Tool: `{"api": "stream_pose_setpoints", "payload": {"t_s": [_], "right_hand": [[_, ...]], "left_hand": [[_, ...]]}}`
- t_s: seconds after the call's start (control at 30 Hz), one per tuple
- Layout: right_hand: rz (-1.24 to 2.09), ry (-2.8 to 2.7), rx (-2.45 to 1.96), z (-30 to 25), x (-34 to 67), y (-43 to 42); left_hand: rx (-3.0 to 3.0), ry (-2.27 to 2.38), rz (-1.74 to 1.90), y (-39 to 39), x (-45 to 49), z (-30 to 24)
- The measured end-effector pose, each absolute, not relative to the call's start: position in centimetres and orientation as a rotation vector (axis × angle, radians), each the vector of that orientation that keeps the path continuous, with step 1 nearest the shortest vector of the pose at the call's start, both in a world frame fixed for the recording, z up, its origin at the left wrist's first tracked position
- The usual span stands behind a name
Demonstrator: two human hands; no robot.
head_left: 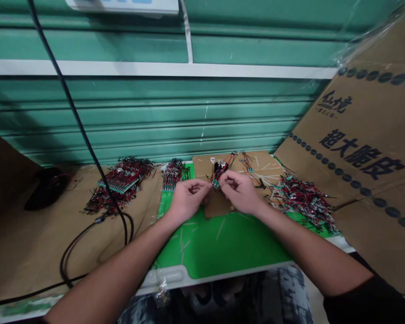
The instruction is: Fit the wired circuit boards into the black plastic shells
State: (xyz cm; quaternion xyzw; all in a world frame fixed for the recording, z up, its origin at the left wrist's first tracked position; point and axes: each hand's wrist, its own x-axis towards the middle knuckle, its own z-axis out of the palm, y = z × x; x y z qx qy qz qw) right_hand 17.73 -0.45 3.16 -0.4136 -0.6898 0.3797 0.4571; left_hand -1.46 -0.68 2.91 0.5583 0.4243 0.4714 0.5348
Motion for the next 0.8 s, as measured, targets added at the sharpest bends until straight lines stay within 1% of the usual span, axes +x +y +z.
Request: {"api": "stream_pose_setpoints", "payload": {"t_s": [0.2, 0.47, 0.8], "right_hand": [[0.964, -1.684, -1.025, 3.09, 17.60, -0.46], [1.207, -1.522, -1.014, 2.73, 17.13, -0.58], [1.216, -1.446, -1.065, 2.77, 16.81, -0.67]], "left_hand": [[1.308, 1.021, 1.129, -0.81, -1.35, 2.69], [1.237, 0.994, 1.193, -0.93, -1.08, 2.64], [1.284, 1.030, 1.251, -1.41, -0.70, 2.66]]}}
